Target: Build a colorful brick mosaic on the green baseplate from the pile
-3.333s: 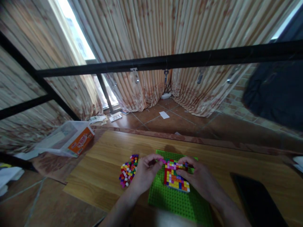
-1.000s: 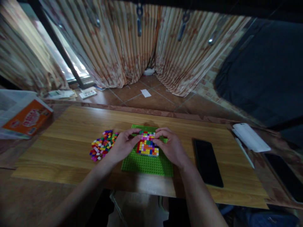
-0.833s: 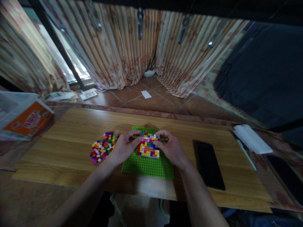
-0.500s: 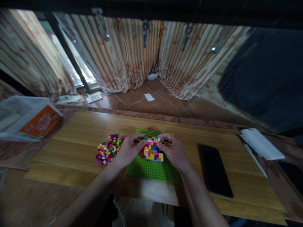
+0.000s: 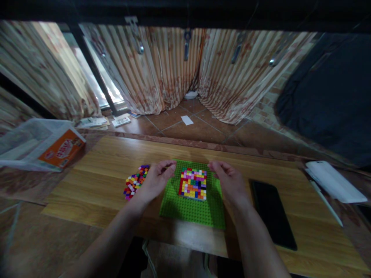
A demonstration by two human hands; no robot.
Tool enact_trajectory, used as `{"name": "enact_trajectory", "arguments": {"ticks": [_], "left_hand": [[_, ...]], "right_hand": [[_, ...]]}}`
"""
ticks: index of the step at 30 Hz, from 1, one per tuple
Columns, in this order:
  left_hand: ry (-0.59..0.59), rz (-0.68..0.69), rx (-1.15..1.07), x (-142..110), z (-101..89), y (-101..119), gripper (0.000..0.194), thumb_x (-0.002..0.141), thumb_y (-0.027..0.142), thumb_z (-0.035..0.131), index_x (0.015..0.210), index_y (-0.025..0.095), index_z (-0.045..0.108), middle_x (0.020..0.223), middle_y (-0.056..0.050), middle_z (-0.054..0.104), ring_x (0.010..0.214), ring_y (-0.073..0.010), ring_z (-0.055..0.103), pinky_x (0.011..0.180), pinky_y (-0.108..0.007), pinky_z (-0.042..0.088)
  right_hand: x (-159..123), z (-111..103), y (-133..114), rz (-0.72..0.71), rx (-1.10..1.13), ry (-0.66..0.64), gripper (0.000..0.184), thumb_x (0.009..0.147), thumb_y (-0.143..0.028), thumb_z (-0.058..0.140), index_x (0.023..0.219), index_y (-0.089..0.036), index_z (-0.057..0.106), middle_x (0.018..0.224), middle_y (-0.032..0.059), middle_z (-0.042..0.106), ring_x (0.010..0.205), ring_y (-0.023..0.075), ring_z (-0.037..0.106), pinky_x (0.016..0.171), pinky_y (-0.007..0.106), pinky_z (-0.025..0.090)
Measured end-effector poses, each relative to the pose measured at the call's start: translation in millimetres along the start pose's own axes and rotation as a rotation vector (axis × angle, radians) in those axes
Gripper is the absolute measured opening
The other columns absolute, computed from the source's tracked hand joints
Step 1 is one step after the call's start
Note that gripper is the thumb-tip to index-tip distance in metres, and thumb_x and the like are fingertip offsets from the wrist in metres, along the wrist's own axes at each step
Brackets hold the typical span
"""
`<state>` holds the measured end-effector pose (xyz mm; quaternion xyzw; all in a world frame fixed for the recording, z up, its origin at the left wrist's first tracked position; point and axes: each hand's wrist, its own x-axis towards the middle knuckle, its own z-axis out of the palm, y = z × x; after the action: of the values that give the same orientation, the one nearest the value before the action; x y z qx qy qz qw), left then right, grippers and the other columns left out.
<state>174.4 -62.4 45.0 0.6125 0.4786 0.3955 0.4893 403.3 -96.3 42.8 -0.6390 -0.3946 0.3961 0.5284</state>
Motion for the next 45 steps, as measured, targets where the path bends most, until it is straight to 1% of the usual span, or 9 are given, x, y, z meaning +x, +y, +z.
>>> {"name": "enact_trajectory", "arguments": {"ticks": [7,10,14,19,28,33,38,41,45], "left_hand": [[0.021,0.043,0.205,2.0,-89.6,-1.1,0.023,0.077,0.03,0.065,0.091,0.013,0.072,0.078,-0.004,0.07,0.07,-0.0144,0.061,0.068,-0.025,0.049],[-0.072,0.111,0.419,-1.9,-104.7,-4.4,0.015,0.076,0.025,0.064,0.084,0.015,0.073,0.082,-0.005,0.071,0.075,-0.0152,0.062,0.073,-0.026,0.049],[-0.238,0.195,0.654,-3.9,-94.7,-7.0,0.015,0.074,0.017,0.063,0.083,0.019,0.075,0.091,-0.006,0.072,0.086,-0.0171,0.064,0.083,-0.028,0.049],[-0.309,0.182,0.783,-4.5,-81.7,-1.8,0.021,0.07,0.013,0.062,0.082,0.023,0.076,0.092,-0.005,0.071,0.09,-0.0194,0.063,0.087,-0.03,0.049],[-0.253,0.105,0.919,-6.4,-67.7,0.9,0.019,0.067,0.013,0.062,0.077,0.023,0.076,0.094,-0.007,0.071,0.098,-0.0246,0.061,0.091,-0.037,0.045],[-0.224,0.163,0.972,-3.7,-64.6,-2.1,0.014,0.073,0.016,0.06,0.078,0.021,0.072,0.093,-0.007,0.07,0.096,-0.0242,0.06,0.088,-0.038,0.044],[-0.19,0.216,0.706,-1.7,-60.0,2.2,0.015,0.085,0.021,0.054,0.082,0.018,0.068,0.085,-0.006,0.068,0.084,-0.0188,0.062,0.08,-0.032,0.046],[-0.184,0.159,0.395,-3.9,-47.6,6.1,0.016,0.088,0.029,0.056,0.088,0.018,0.068,0.082,-0.003,0.069,0.077,-0.0157,0.062,0.074,-0.028,0.047],[-0.221,0.039,-0.066,-8.8,-24.0,11.2,0.023,0.083,0.036,0.067,0.093,0.015,0.069,0.081,-0.004,0.07,0.072,-0.0141,0.063,0.07,-0.026,0.05]], "right_hand": [[-0.1,8.6,-4.8,-0.052,0.07,0.165,0.022,0.071,-0.043,0.076,0.079,-0.023,0.073,0.083,0.0042,0.075,0.082,0.0194,0.07,0.077,0.034,0.056],[-3.5,11.7,-10.7,-0.073,0.021,0.169,0.017,0.074,-0.04,0.073,0.077,-0.023,0.073,0.082,0.0053,0.075,0.082,0.0211,0.07,0.078,0.036,0.056],[-5.4,13.0,-14.3,-0.111,-0.055,0.135,0.017,0.075,-0.04,0.071,0.077,-0.023,0.074,0.082,0.0046,0.075,0.08,0.0209,0.069,0.075,0.036,0.055],[-6.5,14.4,-15.3,-0.193,-0.122,0.11,0.018,0.076,-0.041,0.07,0.074,-0.024,0.074,0.079,0.0036,0.076,0.077,0.0206,0.069,0.073,0.035,0.055],[-6.5,16.0,-15.9,-0.222,-0.133,0.085,0.015,0.076,-0.039,0.069,0.073,-0.025,0.074,0.076,0.002,0.075,0.074,0.02,0.068,0.07,0.034,0.055],[-6.2,15.6,-19.2,-0.238,-0.133,0.101,0.019,0.074,-0.041,0.069,0.07,-0.023,0.073,0.074,0.0019,0.075,0.073,0.0197,0.068,0.071,0.033,0.054],[-8.0,14.7,-26.4,-0.255,-0.124,0.117,0.019,0.077,-0.039,0.067,0.072,-0.022,0.073,0.075,0.0018,0.075,0.075,0.0193,0.068,0.074,0.032,0.053],[-11.5,17.1,-28.6,-0.288,-0.087,0.088,0.017,0.078,-0.038,0.067,0.075,-0.023,0.073,0.079,0.0013,0.075,0.077,0.0191,0.069,0.074,0.033,0.054],[-21.0,23.6,-29.3,-0.381,-0.079,-0.06,0.015,0.082,-0.036,0.067,0.087,-0.025,0.075,0.09,0.0014,0.076,0.084,0.0185,0.069,0.079,0.033,0.053]]}}
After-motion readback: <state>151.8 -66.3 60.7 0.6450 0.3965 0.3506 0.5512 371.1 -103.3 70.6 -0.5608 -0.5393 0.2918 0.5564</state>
